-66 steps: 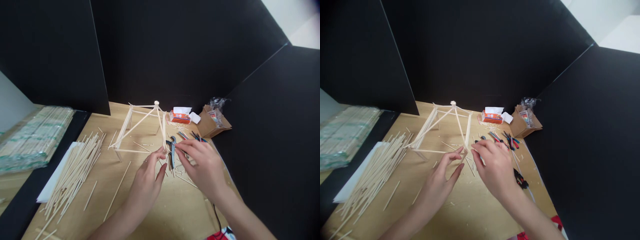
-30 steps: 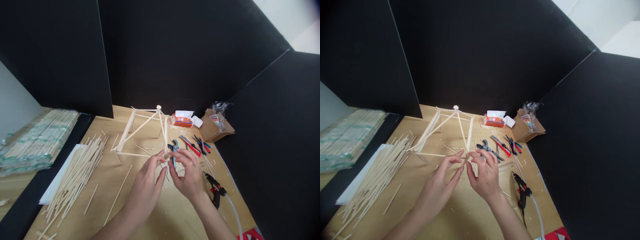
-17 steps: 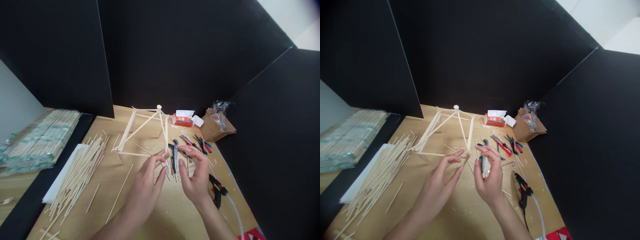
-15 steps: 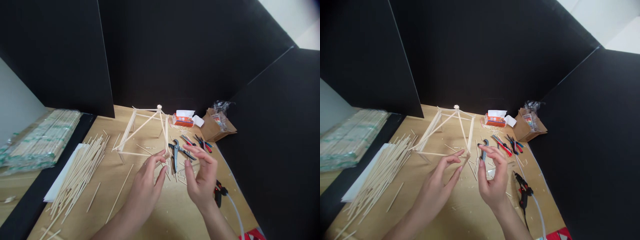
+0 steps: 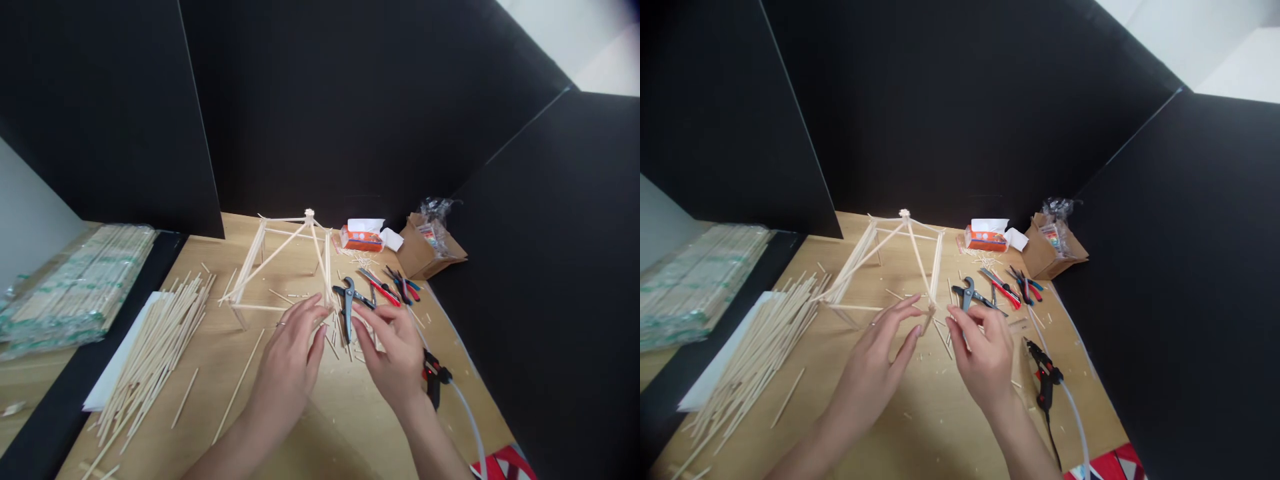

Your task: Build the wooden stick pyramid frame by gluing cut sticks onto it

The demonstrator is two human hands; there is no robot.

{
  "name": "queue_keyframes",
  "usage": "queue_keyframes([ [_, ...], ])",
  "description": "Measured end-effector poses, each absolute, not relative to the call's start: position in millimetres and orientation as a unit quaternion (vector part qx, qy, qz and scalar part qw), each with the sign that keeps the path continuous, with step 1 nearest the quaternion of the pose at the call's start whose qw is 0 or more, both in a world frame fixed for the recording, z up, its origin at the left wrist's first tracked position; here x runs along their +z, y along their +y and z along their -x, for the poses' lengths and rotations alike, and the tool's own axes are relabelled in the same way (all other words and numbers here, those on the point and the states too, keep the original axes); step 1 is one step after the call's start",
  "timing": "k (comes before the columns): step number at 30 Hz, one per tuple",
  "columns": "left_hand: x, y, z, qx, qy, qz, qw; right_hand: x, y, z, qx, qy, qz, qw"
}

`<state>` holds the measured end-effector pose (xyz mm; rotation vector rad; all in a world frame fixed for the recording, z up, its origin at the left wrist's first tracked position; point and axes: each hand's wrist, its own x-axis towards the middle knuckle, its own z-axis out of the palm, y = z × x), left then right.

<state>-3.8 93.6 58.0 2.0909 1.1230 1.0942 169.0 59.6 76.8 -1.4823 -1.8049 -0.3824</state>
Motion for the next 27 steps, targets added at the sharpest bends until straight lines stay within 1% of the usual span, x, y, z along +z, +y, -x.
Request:
queue_keyframes([
  [2, 53, 97, 3, 0.392, 0.41, -0.795, 0.215, 66, 66, -169, -0.15, -0.72, 0.577, 0.356],
  [4, 50, 99, 2, 0.375, 0.41, -0.809, 0.193, 59, 71, -168, -0.153, -0.725, 0.569, 0.356],
  [8, 48, 100, 1, 0.36, 0.405, -0.819, 0.188, 53, 76, -166, -0.148, -0.732, 0.546, 0.379],
  [13, 45, 100, 3, 0.362, 0.392, -0.828, 0.173, 50, 77, -165, -0.145, -0.733, 0.541, 0.387],
  [27, 40, 99, -3, 0.358, 0.381, -0.843, 0.127, 55, 78, -164, -0.156, -0.726, 0.557, 0.372],
])
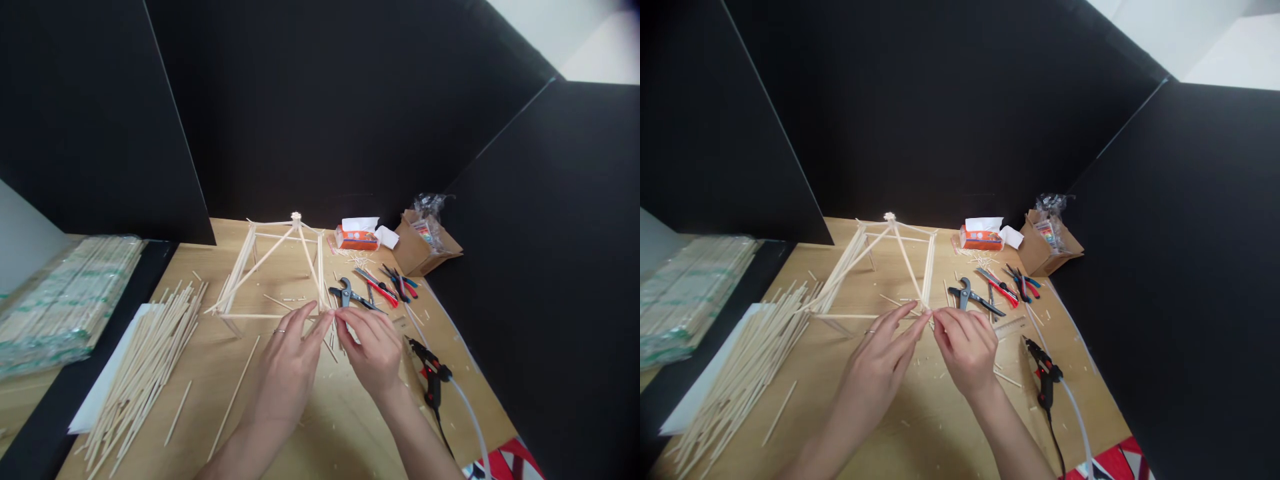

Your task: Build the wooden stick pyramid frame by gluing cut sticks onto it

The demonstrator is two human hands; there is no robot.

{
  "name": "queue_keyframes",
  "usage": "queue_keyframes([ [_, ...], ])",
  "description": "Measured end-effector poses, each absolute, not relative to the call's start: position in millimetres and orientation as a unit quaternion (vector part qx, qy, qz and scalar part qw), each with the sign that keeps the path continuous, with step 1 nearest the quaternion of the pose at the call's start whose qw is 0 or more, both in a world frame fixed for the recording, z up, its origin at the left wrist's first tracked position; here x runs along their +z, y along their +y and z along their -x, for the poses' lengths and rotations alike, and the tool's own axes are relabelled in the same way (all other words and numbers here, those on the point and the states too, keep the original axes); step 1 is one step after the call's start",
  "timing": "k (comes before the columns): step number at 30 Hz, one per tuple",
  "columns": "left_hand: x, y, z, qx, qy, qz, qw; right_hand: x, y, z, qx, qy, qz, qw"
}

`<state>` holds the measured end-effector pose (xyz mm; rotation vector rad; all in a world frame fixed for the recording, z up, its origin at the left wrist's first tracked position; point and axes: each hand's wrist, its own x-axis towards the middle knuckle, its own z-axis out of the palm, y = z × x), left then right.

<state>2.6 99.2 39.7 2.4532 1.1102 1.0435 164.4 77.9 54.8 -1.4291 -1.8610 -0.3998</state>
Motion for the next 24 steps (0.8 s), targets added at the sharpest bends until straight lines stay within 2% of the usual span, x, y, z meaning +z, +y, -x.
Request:
queue_keyframes([
  [16, 37.5, 97.3, -0.7, 0.352, 0.396, -0.823, 0.205, 54.6, 80.8, -162.6, -0.146, -0.722, 0.554, 0.387],
  [24, 39.1, 97.4, -1.7, 0.364, 0.402, -0.817, 0.195, 54.8, 81.4, -158.7, -0.114, -0.722, 0.558, 0.392],
])
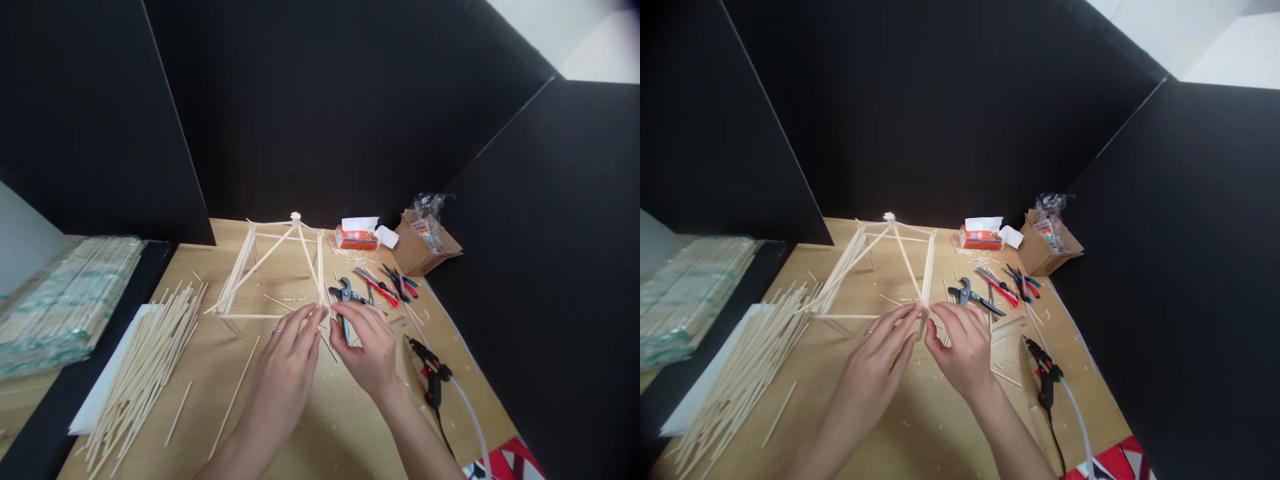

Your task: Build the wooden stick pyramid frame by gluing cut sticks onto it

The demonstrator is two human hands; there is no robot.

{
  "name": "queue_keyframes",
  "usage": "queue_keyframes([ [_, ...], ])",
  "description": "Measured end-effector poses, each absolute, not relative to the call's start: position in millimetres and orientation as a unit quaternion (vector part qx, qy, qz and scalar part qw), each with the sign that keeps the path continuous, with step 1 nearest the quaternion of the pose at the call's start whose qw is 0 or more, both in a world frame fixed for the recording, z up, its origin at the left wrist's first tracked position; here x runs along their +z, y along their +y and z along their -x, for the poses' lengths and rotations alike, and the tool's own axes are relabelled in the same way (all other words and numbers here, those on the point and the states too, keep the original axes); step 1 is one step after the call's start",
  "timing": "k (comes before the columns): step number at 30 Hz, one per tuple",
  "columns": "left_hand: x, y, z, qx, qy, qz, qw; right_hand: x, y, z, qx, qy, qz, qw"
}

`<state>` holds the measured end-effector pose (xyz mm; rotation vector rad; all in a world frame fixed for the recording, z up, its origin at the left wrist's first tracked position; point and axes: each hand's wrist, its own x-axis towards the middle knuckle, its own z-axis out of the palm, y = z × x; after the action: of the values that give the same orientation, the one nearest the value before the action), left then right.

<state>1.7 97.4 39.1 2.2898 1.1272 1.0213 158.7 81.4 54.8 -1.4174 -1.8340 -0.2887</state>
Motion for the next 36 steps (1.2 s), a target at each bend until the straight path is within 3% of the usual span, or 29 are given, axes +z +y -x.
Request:
queue_keyframes([
  [11, 45, 94, 3, 0.361, 0.399, -0.823, 0.18, 68, 72, -159, -0.138, -0.714, 0.536, 0.429],
  [23, 70, 84, 12, 0.488, 0.353, -0.774, 0.198, 95, 22, -157, -0.074, -0.638, 0.522, 0.561],
  [29, 81, 66, 3, 0.51, 0.273, -0.781, 0.234, 95, 3, -156, 0.126, -0.633, 0.555, 0.525],
  [36, 82, 51, -10, 0.548, 0.233, -0.768, 0.235, 92, -6, -152, 0.362, -0.503, 0.536, 0.574],
])
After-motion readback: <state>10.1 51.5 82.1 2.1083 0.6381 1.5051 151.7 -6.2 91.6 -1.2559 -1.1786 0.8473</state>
